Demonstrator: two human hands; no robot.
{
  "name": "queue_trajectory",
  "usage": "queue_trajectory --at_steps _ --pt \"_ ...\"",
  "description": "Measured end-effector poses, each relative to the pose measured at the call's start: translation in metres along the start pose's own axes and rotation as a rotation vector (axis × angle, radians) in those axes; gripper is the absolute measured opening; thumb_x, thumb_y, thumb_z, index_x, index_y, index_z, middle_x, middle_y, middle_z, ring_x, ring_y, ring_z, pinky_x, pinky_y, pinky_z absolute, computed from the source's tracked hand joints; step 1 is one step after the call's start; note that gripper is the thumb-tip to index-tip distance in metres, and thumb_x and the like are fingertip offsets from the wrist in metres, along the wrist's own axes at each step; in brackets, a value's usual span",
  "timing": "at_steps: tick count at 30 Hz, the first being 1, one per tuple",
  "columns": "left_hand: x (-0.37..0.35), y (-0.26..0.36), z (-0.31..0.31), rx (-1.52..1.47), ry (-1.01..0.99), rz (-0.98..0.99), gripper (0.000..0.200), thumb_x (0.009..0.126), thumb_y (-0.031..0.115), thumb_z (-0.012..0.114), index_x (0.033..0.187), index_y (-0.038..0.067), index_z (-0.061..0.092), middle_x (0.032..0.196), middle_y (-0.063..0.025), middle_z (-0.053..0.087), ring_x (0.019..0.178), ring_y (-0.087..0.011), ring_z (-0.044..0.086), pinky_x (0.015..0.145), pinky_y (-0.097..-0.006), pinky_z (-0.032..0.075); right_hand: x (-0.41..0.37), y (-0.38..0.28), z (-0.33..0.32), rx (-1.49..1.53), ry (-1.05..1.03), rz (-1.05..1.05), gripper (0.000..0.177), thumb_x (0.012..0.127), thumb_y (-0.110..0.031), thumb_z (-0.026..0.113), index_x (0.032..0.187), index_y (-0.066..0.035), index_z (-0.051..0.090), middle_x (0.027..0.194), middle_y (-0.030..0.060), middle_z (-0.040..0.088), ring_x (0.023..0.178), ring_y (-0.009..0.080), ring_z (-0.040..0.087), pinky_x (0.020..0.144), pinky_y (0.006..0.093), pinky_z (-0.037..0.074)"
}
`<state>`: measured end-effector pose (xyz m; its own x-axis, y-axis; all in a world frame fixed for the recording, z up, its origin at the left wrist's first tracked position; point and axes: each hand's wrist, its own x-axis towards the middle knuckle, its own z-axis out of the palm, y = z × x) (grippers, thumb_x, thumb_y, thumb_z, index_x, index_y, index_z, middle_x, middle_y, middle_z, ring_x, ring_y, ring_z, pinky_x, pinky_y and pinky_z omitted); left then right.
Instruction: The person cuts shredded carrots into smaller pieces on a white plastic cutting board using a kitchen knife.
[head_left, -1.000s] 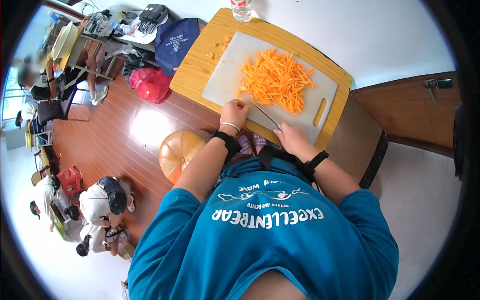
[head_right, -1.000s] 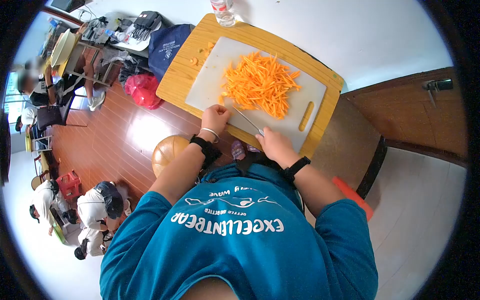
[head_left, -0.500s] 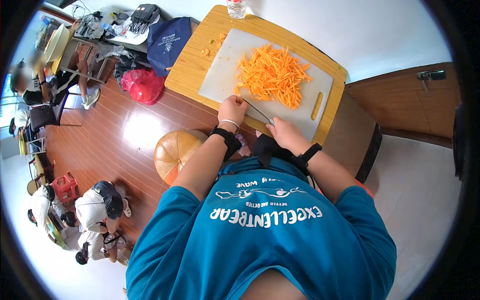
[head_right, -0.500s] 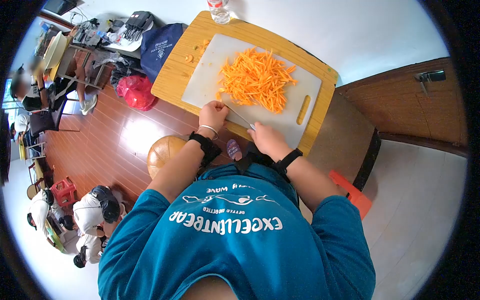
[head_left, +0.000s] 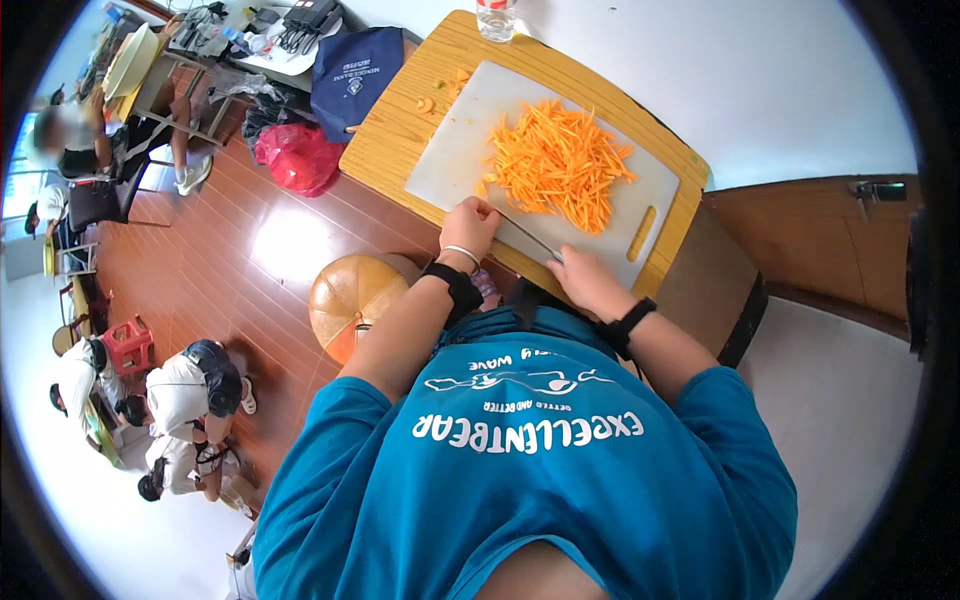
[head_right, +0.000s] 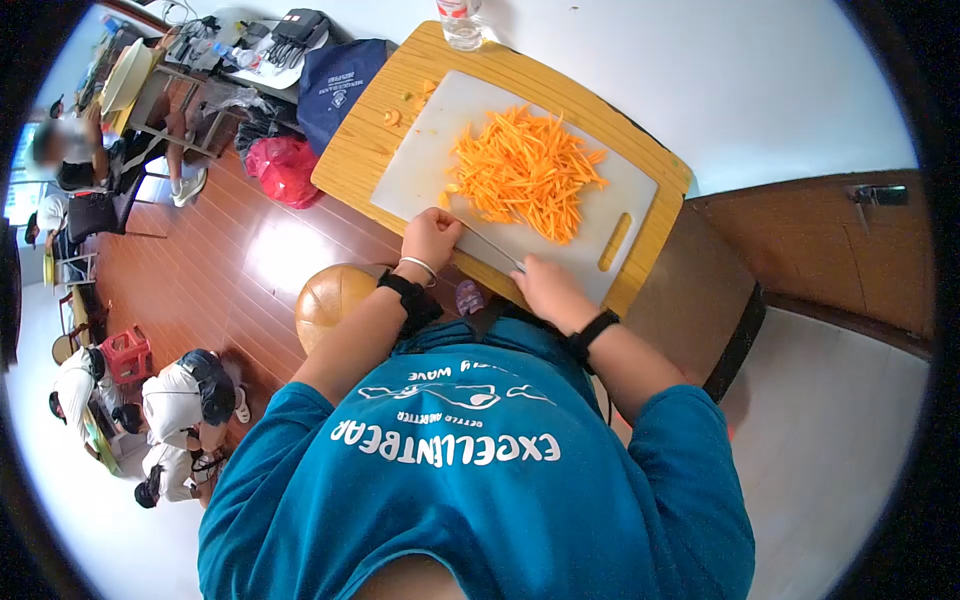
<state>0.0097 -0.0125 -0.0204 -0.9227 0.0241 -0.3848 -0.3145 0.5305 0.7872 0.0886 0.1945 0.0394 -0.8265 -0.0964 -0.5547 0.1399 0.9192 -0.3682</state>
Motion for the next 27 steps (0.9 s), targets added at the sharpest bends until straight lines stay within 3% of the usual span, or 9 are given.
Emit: queue_trajectory --at_steps 3,6,9,10,16,23,27 --pt "0.0 0.008 -0.009 -0.053 -0.022 -0.033 0.018 0.085 0.016 0.066 0.088 -0.001 0.064 0.064 -0.0061 0.063 0.049 -0.0145 0.059 0.048 -0.0302 0.048 -0.006 0.017 -0.01 0.027 -0.015 0.012 0.038 0.096 -0.041 0.05 0.1 -0.003 0.055 0.09 0.0234 0.066 0.086 0.0427 0.064 0.074 0.0526 0.049" --pt "0.004 0.026 -0.03 0.016 0.033 -0.039 0.022 0.083 0.017 0.064 0.101 0.005 0.067 0.077 -0.0143 0.065 0.074 -0.0304 0.065 0.071 -0.0383 0.052 -0.01 0.013 -0.028 0.028 -0.057 0.026 0.038 0.096 -0.042 0.049 0.1 -0.005 0.055 0.09 0.0229 0.066 0.086 0.0418 0.064 0.073 0.0522 0.049" --pt "0.023 0.021 -0.041 0.197 0.166 0.319 0.023 0.085 0.013 0.062 0.105 0.004 0.067 0.085 -0.0157 0.062 0.081 -0.032 0.063 0.076 -0.0382 0.051 -0.007 0.004 -0.021 0.015 -0.074 -0.038 0.037 0.096 -0.043 0.049 0.1 -0.006 0.055 0.091 0.0216 0.067 0.086 0.0413 0.064 0.073 0.0517 0.05" --pt "0.023 0.024 -0.043 0.189 0.13 0.353 0.023 0.085 0.01 0.059 0.105 0.004 0.068 0.09 -0.0166 0.06 0.088 -0.0334 0.061 0.08 -0.0381 0.05 -0.003 0.002 -0.017 -0.002 -0.079 -0.054 0.037 0.096 -0.043 0.05 0.1 -0.006 0.056 0.091 0.0213 0.067 0.086 0.0413 0.064 0.073 0.0516 0.05" --pt "0.039 0.012 -0.039 0.308 -0.017 0.372 0.014 0.083 0.011 0.062 0.09 0.003 0.07 0.089 -0.0175 0.064 0.087 -0.034 0.062 0.08 -0.0387 0.051 0.003 0.006 -0.006 0.104 0.04 0.017 0.037 0.095 -0.041 0.052 0.098 -0.004 0.057 0.092 0.0215 0.067 0.087 0.0419 0.063 0.074 0.0509 0.05" --pt "0.031 0.016 -0.036 0.249 0.013 0.225 0.016 0.08 0.016 0.065 0.084 0.002 0.069 0.084 -0.0199 0.068 0.081 -0.0339 0.066 0.076 -0.0405 0.053 0.011 -0.002 -0.002 0.09 -0.028 -0.089 0.037 0.095 -0.039 0.053 0.099 -0.003 0.057 0.094 0.0234 0.066 0.088 0.0424 0.063 0.075 0.0504 0.049" --pt "0.028 0.015 -0.035 0.245 0.044 0.189 0.018 0.08 0.019 0.064 0.084 0.002 0.069 0.082 -0.0193 0.069 0.08 -0.0338 0.066 0.076 -0.0407 0.053 0.02 -0.001 -0.005 0.143 0.048 0.011 0.037 0.095 -0.039 0.052 0.098 -0.003 0.057 0.093 0.0242 0.065 0.088 0.0427 0.062 0.075 0.05 0.049"
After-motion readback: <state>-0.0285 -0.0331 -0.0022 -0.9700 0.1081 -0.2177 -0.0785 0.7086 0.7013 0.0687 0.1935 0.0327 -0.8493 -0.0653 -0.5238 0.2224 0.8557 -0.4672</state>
